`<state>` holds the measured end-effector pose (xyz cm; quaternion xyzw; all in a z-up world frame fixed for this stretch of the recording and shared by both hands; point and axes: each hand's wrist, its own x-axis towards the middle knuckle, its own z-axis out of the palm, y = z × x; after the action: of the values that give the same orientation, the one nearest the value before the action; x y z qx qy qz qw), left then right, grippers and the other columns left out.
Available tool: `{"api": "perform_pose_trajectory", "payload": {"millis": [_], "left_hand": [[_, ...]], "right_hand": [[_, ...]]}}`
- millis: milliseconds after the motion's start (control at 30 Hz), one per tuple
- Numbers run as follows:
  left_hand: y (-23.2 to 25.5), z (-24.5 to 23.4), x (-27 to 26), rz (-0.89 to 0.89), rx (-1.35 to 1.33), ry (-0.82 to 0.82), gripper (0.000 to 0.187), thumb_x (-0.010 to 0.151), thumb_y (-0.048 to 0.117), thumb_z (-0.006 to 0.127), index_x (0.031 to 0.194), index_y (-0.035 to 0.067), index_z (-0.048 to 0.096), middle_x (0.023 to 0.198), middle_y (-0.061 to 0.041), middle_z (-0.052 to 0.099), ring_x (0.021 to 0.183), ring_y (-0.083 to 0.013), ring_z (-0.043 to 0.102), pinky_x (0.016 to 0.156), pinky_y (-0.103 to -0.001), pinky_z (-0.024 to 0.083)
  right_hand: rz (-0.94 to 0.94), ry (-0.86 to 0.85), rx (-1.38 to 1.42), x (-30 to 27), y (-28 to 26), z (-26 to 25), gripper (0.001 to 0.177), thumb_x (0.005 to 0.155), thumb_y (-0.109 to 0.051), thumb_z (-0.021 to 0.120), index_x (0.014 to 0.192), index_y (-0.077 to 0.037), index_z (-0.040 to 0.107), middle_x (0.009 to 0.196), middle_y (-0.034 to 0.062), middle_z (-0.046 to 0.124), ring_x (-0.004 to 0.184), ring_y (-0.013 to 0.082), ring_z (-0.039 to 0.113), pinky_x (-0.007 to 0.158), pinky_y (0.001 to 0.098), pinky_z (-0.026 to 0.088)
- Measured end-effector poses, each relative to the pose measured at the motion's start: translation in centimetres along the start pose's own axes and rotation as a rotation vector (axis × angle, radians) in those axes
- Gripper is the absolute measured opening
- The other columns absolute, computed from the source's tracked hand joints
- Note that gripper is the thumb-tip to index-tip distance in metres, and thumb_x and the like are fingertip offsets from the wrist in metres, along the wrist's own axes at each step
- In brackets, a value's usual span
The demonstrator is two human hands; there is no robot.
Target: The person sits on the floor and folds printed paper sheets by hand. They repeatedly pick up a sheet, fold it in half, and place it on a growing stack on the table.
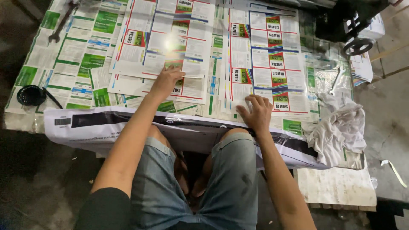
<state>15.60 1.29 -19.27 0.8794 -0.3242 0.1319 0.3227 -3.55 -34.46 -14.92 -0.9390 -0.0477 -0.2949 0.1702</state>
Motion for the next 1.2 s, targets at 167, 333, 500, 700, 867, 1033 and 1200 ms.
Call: {"api": "perform_pose_trajectory", "payload": {"millis": [167,333,500,700,867,1033,1200], "left_hand": [[-2.4,1.9,2.5,-0.01,-0.02,-0.009,0.023,0.101,0.012,0.062,0.12,0.011,0.074,0.141,-0.015,0.063,0.134,-0.0424,0.054,0.113,-0.054,0.038],[-2.0,1.5,5.7,-0.038,0.058,-0.08,0.028,0.104,0.011,0.058,0.129,0.014,0.069,0.149,-0.015,0.056,0.141,-0.043,0.045,0.117,-0.06,0.031],[1.7,1.3,4.7,-0.236,0.194,-0.201,0.052,0.097,0.021,0.067,0.146,0.013,0.053,0.16,-0.023,0.037,0.145,-0.0484,0.031,0.115,-0.067,0.024],[13.2,-0.1,-2.2,-0.201,0.139,-0.433,0.074,0.081,0.03,0.082,0.145,0.012,0.049,0.16,-0.019,0.034,0.147,-0.041,0.03,0.113,-0.068,0.026],[9.7,-0.1,-4.1,-0.09,0.15,-0.286,0.079,0.076,0.031,0.085,0.144,0.009,0.052,0.156,-0.02,0.041,0.141,-0.0399,0.042,0.106,-0.058,0.041],[7.8,-2.3,-3.2,-0.062,0.286,-0.336,0.074,0.077,0.031,0.085,0.141,0.01,0.057,0.147,-0.015,0.052,0.132,-0.037,0.053,0.098,-0.054,0.049],[6.1,-0.9,-4.8,0.082,0.278,-0.149,0.057,0.081,0.034,0.081,0.129,0.01,0.063,0.14,-0.01,0.061,0.127,-0.0315,0.058,0.1,-0.051,0.047]], "right_hand": [[0.004,-0.003,-0.004,0.3,-0.1,-0.1,0.042,0.08,-0.041,0.085,0.107,-0.011,0.073,0.12,0.0071,0.07,0.115,0.031,0.059,0.097,0.0483,0.042],[0.022,-0.011,-0.015,0.6,-0.3,-0.2,0.039,0.082,-0.039,0.083,0.108,-0.013,0.072,0.118,0.0062,0.069,0.114,0.0309,0.059,0.096,0.0484,0.043],[0.011,-0.022,0.008,0.5,-0.2,-0.1,0.04,0.08,-0.039,0.084,0.108,-0.013,0.072,0.119,0.0063,0.069,0.113,0.031,0.059,0.095,0.0478,0.044],[-0.136,-0.214,0.04,-0.1,1.4,-1.3,0.061,0.082,-0.043,0.085,0.13,-0.01,0.067,0.133,0.0117,0.066,0.116,0.0354,0.058,0.099,0.0496,0.046],[-0.251,-0.439,-0.088,1.7,0.9,-2.1,0.075,0.082,-0.043,0.08,0.144,-0.009,0.058,0.135,0.0151,0.064,0.117,0.0377,0.058,0.098,0.05,0.047],[-0.356,-0.589,-0.228,2.6,0.7,-1.3,0.074,0.089,-0.047,0.075,0.145,-0.004,0.054,0.125,0.0182,0.064,0.113,0.0378,0.06,0.094,0.0491,0.049],[-0.34,-0.403,-0.151,1.6,0.2,-1.0,0.051,0.096,-0.035,0.074,0.138,-0.009,0.062,0.109,0.0124,0.066,0.104,0.0343,0.062,0.087,0.047,0.049]]}}
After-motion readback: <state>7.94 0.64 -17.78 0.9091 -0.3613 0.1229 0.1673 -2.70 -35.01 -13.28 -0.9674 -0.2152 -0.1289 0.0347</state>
